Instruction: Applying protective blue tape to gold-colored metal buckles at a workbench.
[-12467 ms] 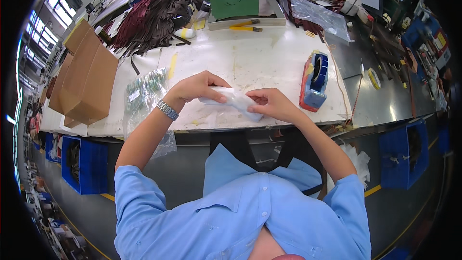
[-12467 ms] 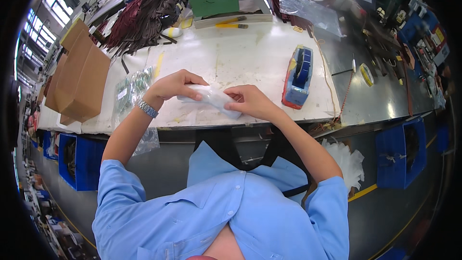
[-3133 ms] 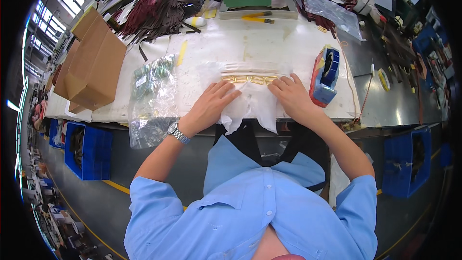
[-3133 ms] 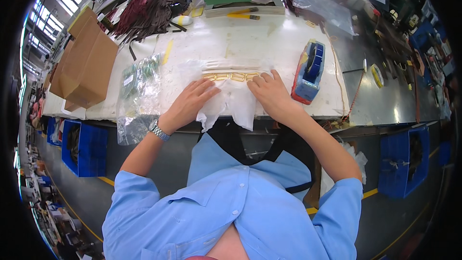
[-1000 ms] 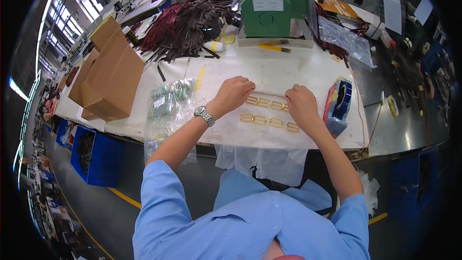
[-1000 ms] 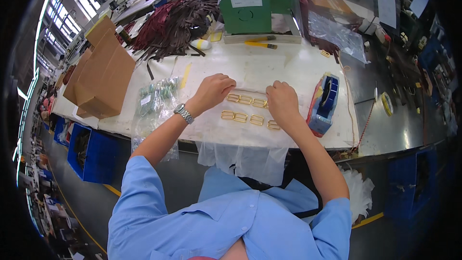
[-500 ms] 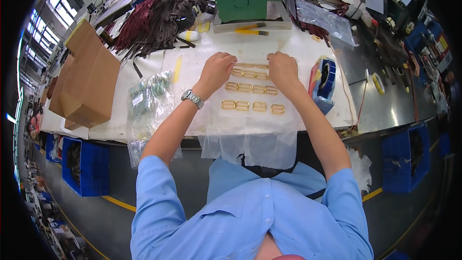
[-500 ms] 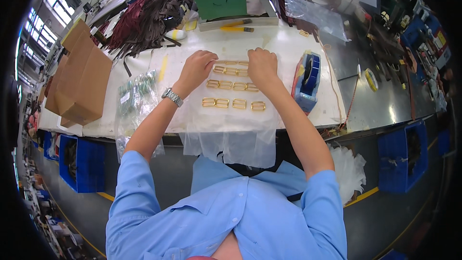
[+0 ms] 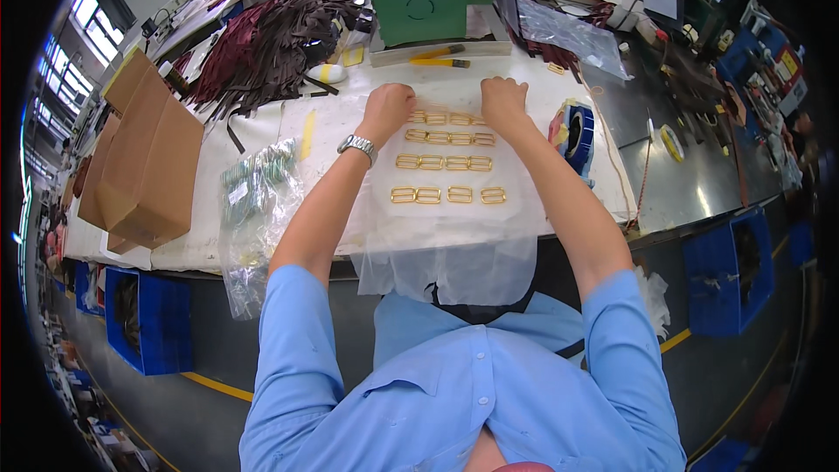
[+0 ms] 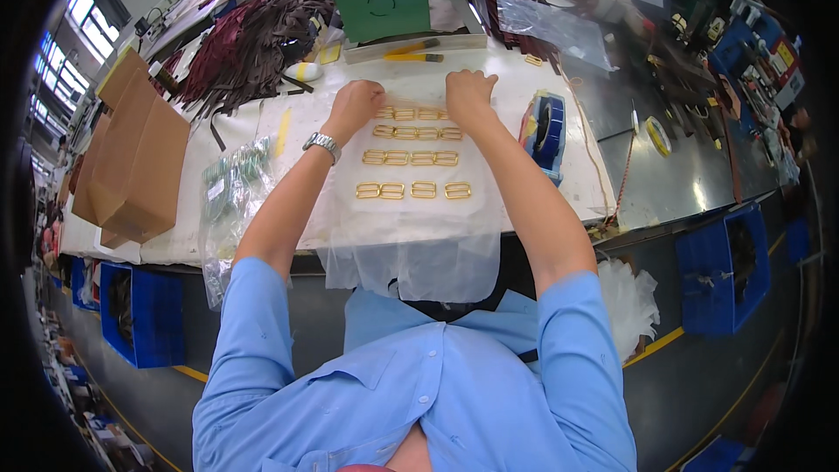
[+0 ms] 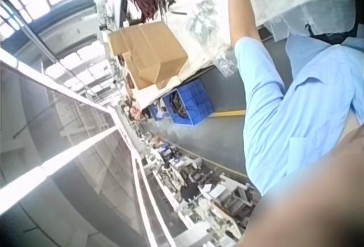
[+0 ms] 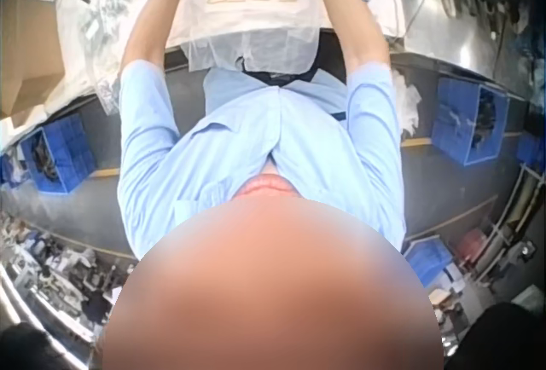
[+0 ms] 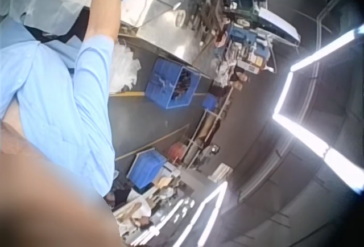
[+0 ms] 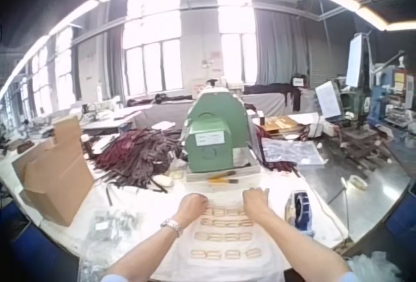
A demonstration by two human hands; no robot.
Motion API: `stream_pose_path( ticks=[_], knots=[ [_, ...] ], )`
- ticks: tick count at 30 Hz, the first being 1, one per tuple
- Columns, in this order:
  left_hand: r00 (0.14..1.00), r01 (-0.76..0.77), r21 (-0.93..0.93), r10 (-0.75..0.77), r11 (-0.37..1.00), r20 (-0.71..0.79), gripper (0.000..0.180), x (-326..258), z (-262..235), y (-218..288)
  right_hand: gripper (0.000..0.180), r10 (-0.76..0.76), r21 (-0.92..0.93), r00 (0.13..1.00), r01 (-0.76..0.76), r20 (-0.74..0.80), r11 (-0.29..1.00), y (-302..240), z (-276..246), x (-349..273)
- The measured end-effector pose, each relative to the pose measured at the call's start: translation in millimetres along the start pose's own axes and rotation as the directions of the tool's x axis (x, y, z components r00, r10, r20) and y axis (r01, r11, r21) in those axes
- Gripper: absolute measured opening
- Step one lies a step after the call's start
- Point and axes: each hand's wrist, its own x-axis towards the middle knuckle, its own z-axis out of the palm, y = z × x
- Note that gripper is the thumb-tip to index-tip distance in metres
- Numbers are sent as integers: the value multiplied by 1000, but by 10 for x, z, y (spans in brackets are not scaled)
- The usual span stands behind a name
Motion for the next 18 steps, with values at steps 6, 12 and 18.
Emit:
stream_pose_path(
  ticks=[6, 12, 18],
  knots=[
    [985, 120, -49, -126, 992, -120, 11, 222, 214, -133, 24, 44, 103, 999, -46, 18, 994, 30, -105, 95],
    [982, 29, 88, -12, 996, -189, 8, 226, 268, -335, 24, -157, -143, 988, 157, 9, 977, -2, -23, 94],
    [973, -157, -59, 144, 986, -179, 8, 166, 27, 24, 24, 33, -191, 999, -30, 8, 981, 272, 23, 353]
  ],
)
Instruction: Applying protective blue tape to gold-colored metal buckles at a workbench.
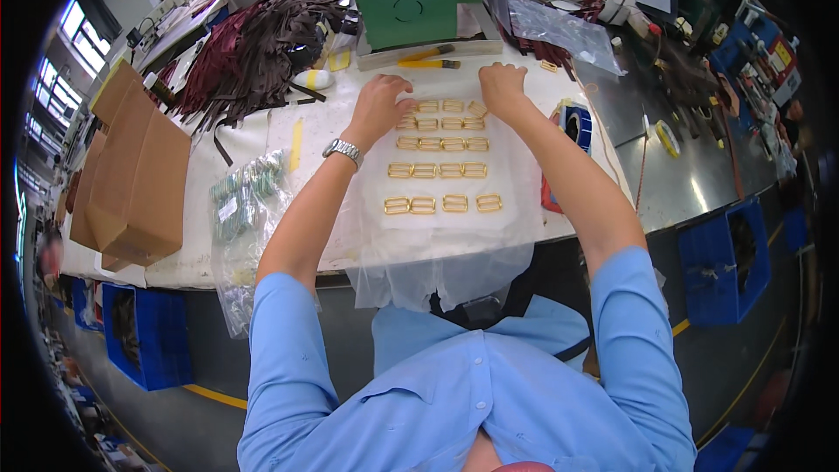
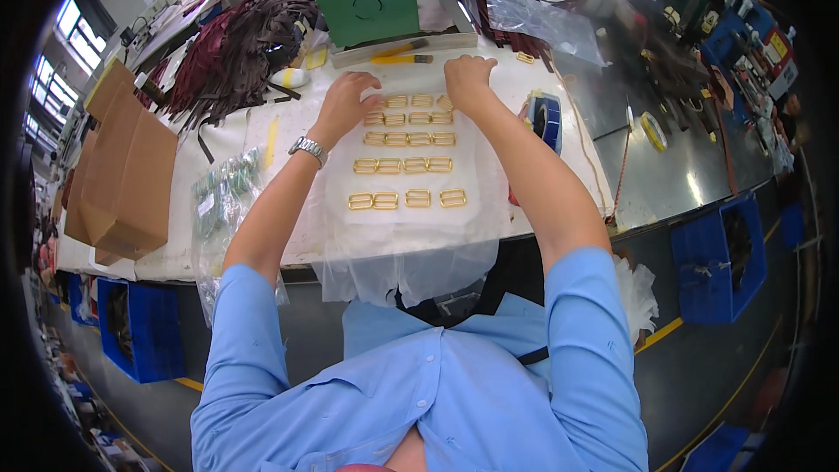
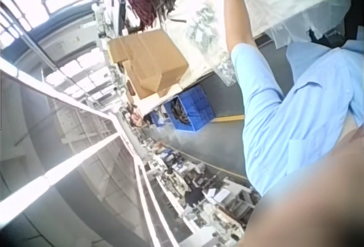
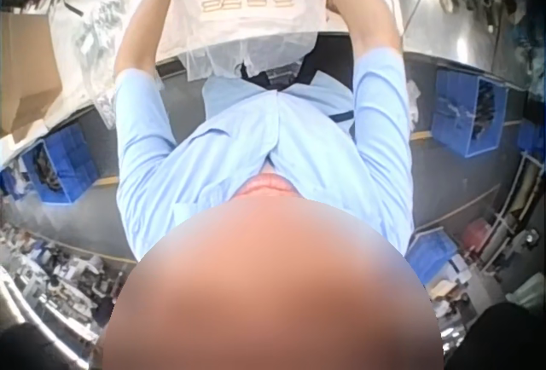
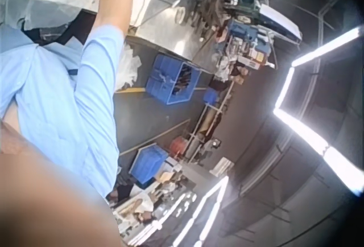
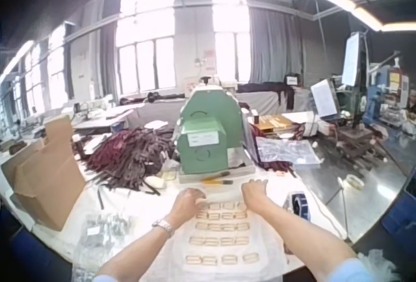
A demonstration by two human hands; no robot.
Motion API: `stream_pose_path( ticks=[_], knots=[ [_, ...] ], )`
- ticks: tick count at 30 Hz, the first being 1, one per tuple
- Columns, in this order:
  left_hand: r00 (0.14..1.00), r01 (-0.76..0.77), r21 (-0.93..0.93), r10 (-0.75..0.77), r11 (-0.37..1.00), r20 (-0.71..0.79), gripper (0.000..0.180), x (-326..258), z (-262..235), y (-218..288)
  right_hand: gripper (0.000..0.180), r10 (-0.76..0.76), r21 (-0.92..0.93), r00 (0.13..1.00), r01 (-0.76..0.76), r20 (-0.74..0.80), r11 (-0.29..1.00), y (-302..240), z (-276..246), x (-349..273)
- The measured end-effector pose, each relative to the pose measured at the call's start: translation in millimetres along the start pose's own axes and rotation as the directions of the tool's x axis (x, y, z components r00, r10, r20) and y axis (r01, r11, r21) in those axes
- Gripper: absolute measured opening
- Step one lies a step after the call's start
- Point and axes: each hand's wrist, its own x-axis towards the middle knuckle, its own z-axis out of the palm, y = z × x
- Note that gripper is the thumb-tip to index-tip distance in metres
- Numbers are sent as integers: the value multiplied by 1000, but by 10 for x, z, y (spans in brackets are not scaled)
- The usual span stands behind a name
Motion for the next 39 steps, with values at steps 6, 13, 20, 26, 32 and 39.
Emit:
stream_pose_path(
  ticks=[6, 13, 20, 26, 32, 39],
  knots=[
    [989, -37, 78, 26, 996, 146, 14, -35, 48, -371, 23, -197, 83, 967, 212, -160, 974, -225, -292, -361],
    [979, 196, 140, -201, 971, 21, 33, -370, -207, -269, 23, -250, 926, 953, -70, 172, 371, -64, -972, -2798],
    [971, -93, 51, 80, 994, 224, 42, -1007, -1139, 1042, 81, -310, 664, 686, -723, 658, -192, 686, 126, -3926],
    [909, -141, 43, 112, 989, 403, 57, -1878, -1335, 1901, 94, -692, 319, 471, -882, 547, -348, 368, 7, -3285],
    [949, -80, 57, 59, 995, 310, 56, -2180, -1129, 1837, 99, -653, 335, 428, -902, 625, -271, 111, -292, -2911],
    [988, -45, 87, 32, 995, 152, 28, -2115, -1090, 1563, 47, -489, 375, 516, -854, 704, -360, 9, -180, -2806]
  ],
)
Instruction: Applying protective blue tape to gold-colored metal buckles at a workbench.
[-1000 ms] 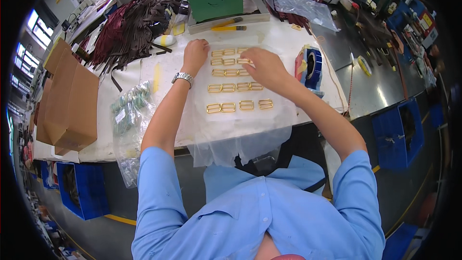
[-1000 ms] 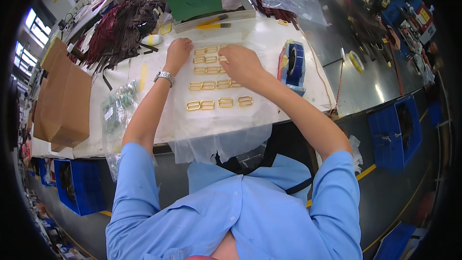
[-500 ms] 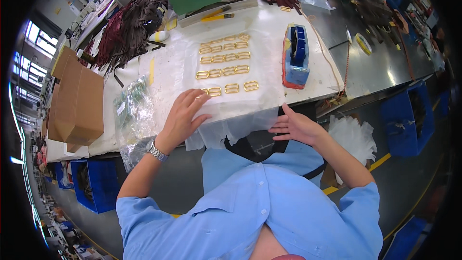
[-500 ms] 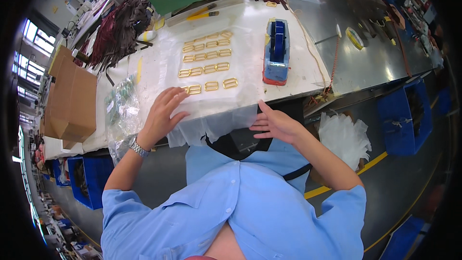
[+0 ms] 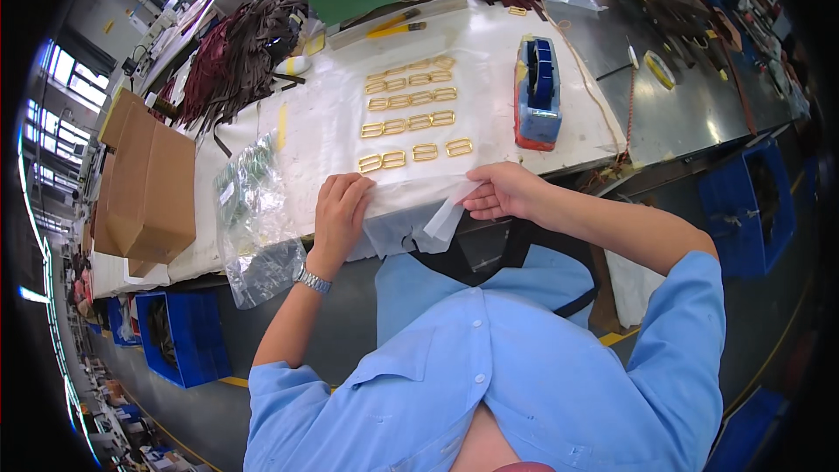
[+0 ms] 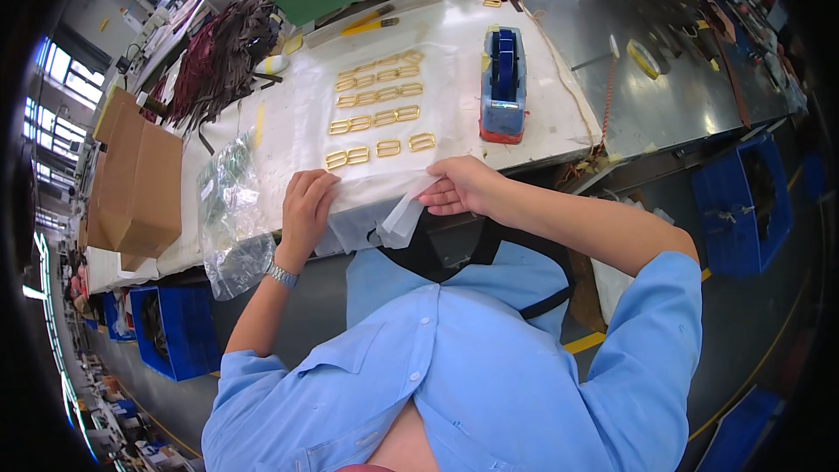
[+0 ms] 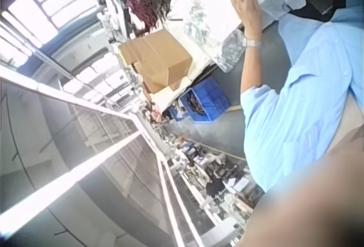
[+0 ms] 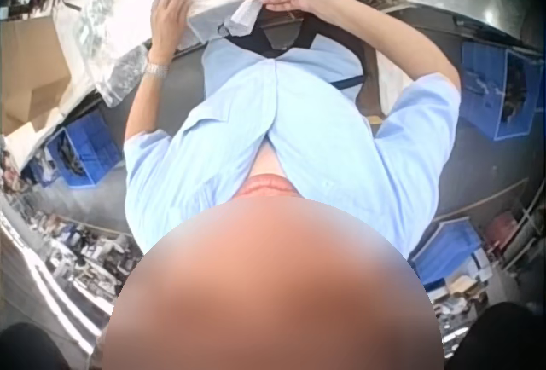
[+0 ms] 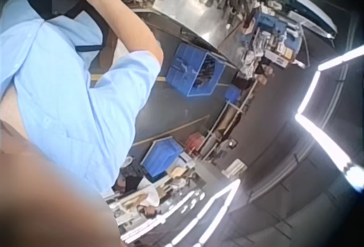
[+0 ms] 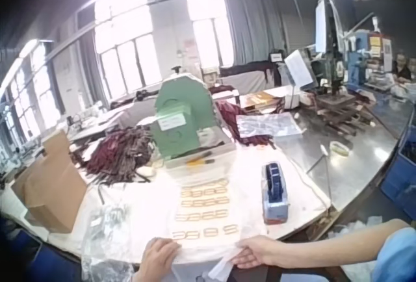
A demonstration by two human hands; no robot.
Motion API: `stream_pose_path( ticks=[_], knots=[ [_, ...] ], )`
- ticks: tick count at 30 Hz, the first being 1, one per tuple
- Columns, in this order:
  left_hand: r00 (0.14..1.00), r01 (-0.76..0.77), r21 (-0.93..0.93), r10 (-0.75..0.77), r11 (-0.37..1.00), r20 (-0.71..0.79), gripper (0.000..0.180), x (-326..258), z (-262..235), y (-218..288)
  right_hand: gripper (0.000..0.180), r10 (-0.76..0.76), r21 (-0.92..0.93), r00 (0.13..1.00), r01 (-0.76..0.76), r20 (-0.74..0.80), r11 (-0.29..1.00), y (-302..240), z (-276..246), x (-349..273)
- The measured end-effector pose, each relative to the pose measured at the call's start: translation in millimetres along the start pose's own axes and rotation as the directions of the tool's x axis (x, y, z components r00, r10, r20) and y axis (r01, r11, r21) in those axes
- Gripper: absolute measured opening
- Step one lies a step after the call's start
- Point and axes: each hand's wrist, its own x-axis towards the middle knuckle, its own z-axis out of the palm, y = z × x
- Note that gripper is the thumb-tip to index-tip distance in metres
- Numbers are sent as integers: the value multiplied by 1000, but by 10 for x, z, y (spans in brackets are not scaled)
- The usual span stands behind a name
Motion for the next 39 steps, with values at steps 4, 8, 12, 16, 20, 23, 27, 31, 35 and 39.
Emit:
stream_pose_path(
  ticks=[4, 8, 12, 16, 20, 23, 27, 31, 35, 39],
  knots=[
    [996, 30, -56, -34, 998, -85, 6, 55, 73, -29, 30, -45, -5, 998, 44, -55, 999, 75, -43, -110],
    [996, 37, -61, -42, 997, -77, 7, -64, 78, 17, 30, -63, 33, 998, 64, -20, 997, 244, -160, -268],
    [998, 31, -38, -33, 999, -57, 14, -229, -1, 138, 32, -40, 61, 998, 37, 44, 997, 499, -204, -419],
    [997, 58, -6, -59, 998, -43, 17, -267, -67, 234, 33, -59, 105, 988, 44, 145, 994, 681, -310, -399],
    [999, 51, 51, -52, 997, 11, 20, -6, -243, 505, 36, -108, 112, 972, 86, 209, 990, 771, -365, -272],
    [997, 53, 49, -50, 997, -62, 25, 210, -270, 739, 35, -82, 55, 977, 73, 198, 996, 955, -456, -264],
    [996, -74, -69, 77, 995, 41, 22, 608, 82, 1047, 30, -90, -261, 964, 156, 249, 953, 1024, -778, -463],
    [953, -227, -72, 237, 971, 188, 11, 791, 442, 1065, 26, -337, -379, 931, 366, 142, 850, 862, -939, -1000],
    [927, -259, -51, 264, 964, 266, 12, 892, 489, 1068, 22, -657, -322, 748, 603, -89, 730, 654, -1057, -1317],
    [904, -266, -7, 252, 964, 346, 17, 961, 467, 1119, 23, -811, -375, 545, 721, -214, 583, 229, -1094, -1319]
  ],
)
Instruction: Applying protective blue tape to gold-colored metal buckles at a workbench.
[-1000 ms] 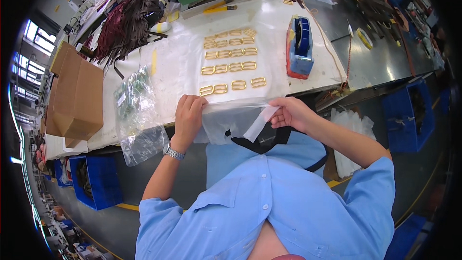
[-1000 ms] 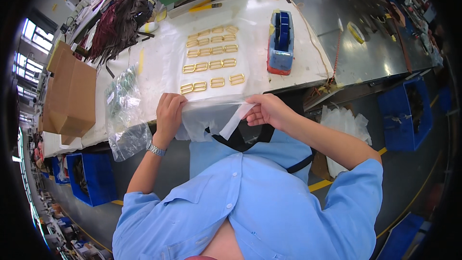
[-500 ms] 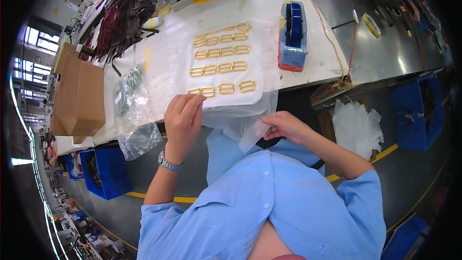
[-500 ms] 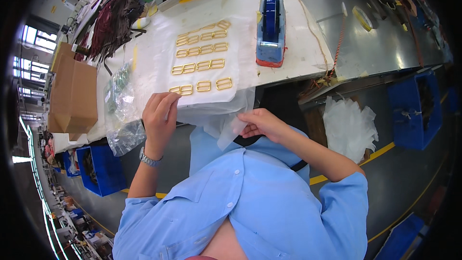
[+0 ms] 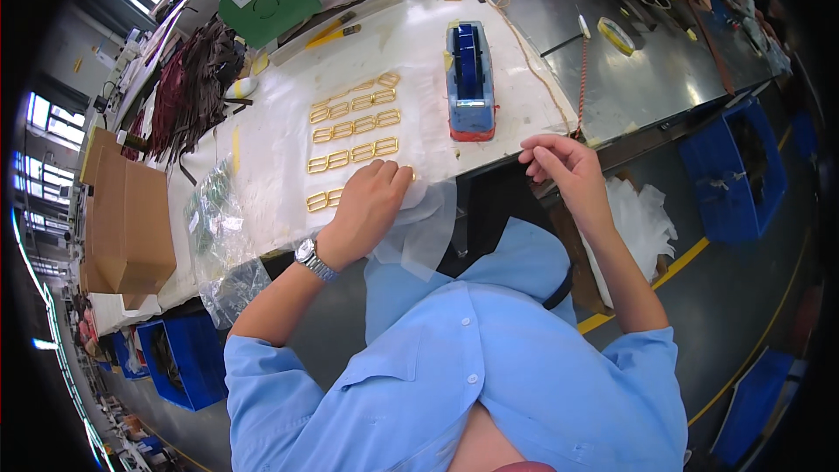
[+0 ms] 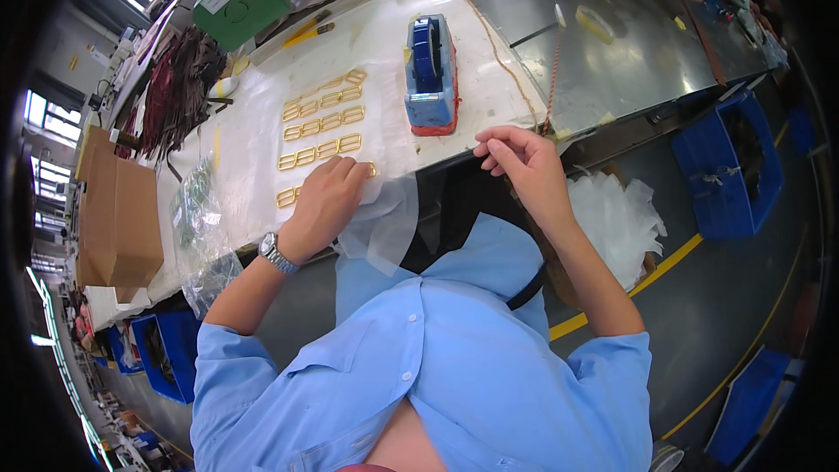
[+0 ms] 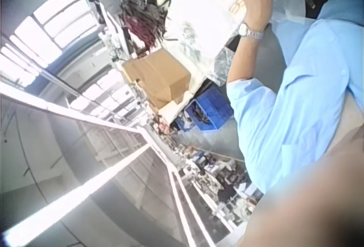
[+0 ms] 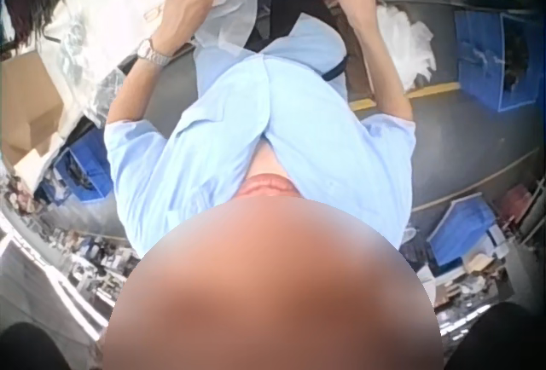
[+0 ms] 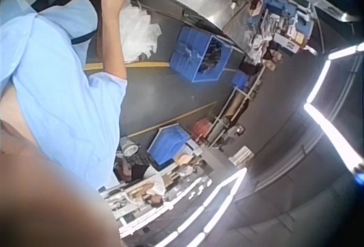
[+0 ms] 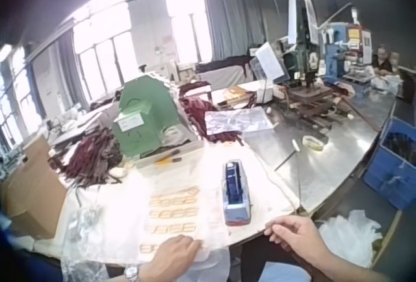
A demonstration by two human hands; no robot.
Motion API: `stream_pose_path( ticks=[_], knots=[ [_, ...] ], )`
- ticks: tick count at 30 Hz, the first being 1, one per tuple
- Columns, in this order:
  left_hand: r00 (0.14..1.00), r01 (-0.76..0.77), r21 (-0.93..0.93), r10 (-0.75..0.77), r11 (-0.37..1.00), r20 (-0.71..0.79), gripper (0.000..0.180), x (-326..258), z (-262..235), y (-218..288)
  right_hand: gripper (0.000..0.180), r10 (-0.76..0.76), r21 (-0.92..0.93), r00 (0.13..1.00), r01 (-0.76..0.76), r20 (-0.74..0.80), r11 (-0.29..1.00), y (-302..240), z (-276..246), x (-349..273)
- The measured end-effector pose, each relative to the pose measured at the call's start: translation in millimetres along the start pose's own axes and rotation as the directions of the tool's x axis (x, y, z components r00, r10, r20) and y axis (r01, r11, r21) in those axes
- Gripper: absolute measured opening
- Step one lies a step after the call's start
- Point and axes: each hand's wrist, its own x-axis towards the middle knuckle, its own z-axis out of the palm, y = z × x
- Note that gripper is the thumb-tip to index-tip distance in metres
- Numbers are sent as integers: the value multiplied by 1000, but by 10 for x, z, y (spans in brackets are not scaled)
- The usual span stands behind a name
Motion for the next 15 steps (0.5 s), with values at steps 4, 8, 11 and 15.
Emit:
stream_pose_path(
  ticks=[4, 8, 11, 15],
  knots=[
    [999, 2, 59, -4, 998, 33, 18, 37, -3, 18, 25, -28, -166, 996, 14, -81, 986, -112, 86, 481],
    [996, 84, -50, -86, 995, -33, 12, 72, -51, -86, 34, -45, -234, 999, 51, 29, 971, -81, 193, 810],
    [951, 283, -388, -308, 877, -3, 5, 160, -283, -220, 41, 121, -165, 990, -107, 78, 981, -49, 243, 917],
    [936, 295, -775, -334, 559, 115, 13, 497, -488, -405, 36, 235, -160, 967, -217, 101, 963, -54, 304, 991]
  ],
)
